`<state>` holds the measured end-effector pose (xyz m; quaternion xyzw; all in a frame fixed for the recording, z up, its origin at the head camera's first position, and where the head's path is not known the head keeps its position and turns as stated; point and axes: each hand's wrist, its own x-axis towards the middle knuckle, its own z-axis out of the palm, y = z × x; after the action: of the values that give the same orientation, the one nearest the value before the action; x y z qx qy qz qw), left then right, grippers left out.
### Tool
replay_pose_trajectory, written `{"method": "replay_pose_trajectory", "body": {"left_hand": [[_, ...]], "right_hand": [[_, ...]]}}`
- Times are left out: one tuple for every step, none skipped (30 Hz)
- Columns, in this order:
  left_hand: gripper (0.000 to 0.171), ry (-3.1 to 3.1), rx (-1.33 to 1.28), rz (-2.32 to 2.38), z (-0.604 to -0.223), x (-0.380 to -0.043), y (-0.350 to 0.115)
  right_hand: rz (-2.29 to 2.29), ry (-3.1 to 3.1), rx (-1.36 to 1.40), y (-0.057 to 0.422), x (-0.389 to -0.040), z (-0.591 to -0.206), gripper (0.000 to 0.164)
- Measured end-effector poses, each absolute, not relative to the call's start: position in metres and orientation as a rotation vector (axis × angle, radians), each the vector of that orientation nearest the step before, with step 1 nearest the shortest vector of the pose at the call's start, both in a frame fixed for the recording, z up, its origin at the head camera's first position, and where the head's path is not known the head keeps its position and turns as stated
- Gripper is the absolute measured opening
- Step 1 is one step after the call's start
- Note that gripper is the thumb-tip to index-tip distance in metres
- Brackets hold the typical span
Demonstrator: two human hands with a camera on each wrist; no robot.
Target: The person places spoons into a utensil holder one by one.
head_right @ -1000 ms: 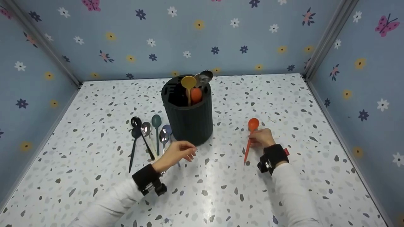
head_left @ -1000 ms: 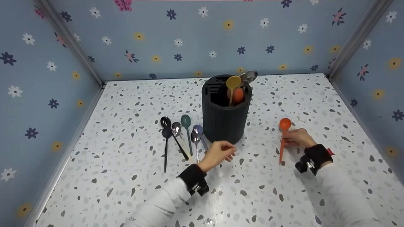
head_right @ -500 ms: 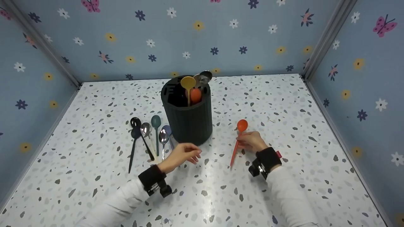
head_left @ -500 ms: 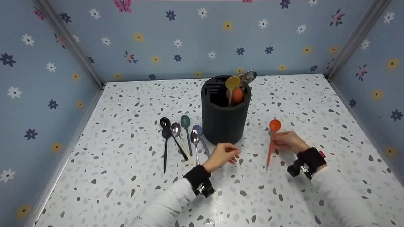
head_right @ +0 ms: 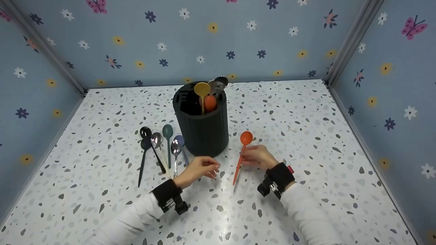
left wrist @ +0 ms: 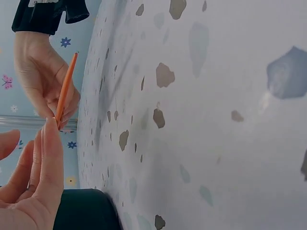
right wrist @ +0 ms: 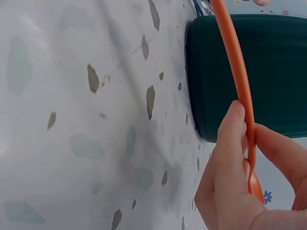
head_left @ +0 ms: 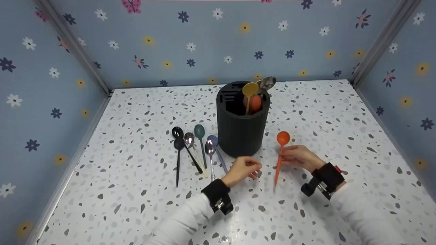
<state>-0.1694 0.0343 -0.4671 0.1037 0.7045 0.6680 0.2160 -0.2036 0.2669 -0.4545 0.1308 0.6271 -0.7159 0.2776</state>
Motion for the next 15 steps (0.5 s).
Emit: {"method": "replay_pose_trajectory", "body": {"left_hand": [[0.022,1.952,0.285,1.851,-0.467,-0.169,0.034],[0.021,1.952,0.282,1.850,-0.467,-0.169,0.034],[0.021,1.950,0.279,1.849,-0.468,-0.168,0.035],[0.021,1.949,0.276,1.848,-0.468,-0.169,0.035],[0.021,1.945,0.274,1.848,-0.470,-0.169,0.035],[0.021,1.940,0.272,1.851,-0.471,-0.169,0.036],[0.021,1.935,0.271,1.854,-0.471,-0.169,0.036],[0.022,1.928,0.268,1.855,-0.472,-0.169,0.036],[0.023,1.920,0.266,1.856,-0.472,-0.169,0.037],[0.023,1.915,0.267,1.855,-0.472,-0.168,0.037],[0.024,1.910,0.267,1.854,-0.473,-0.168,0.037],[0.025,1.907,0.267,1.853,-0.472,-0.167,0.037],[0.025,1.907,0.264,1.848,-0.473,-0.167,0.037],[0.026,1.909,0.265,1.841,-0.473,-0.167,0.037],[0.026,1.911,0.265,1.841,-0.473,-0.166,0.037]], "right_hand": [[-1.924,1.682,0.340,0.265,-0.203,-0.454,0.052],[-1.929,1.677,0.327,0.263,-0.202,-0.454,0.051],[-1.933,1.675,0.310,0.262,-0.201,-0.454,0.050],[-1.941,1.671,0.292,0.260,-0.200,-0.454,0.047],[-1.946,1.669,0.276,0.258,-0.199,-0.454,0.046],[-1.951,1.666,0.267,0.257,-0.198,-0.454,0.043],[-1.956,1.662,0.264,0.255,-0.198,-0.454,0.041],[-1.962,1.655,0.260,0.253,-0.197,-0.454,0.039],[-1.967,1.648,0.255,0.252,-0.196,-0.454,0.036],[-1.971,1.642,0.257,0.250,-0.195,-0.454,0.033],[-1.977,1.632,0.262,0.249,-0.194,-0.453,0.031],[-1.983,1.622,0.267,0.247,-0.194,-0.453,0.027],[-1.990,1.613,0.271,0.246,-0.193,-0.453,0.026],[-1.997,1.604,0.275,0.244,-0.192,-0.452,0.024],[-2.003,1.597,0.275,0.243,-0.191,-0.452,0.023]]}}
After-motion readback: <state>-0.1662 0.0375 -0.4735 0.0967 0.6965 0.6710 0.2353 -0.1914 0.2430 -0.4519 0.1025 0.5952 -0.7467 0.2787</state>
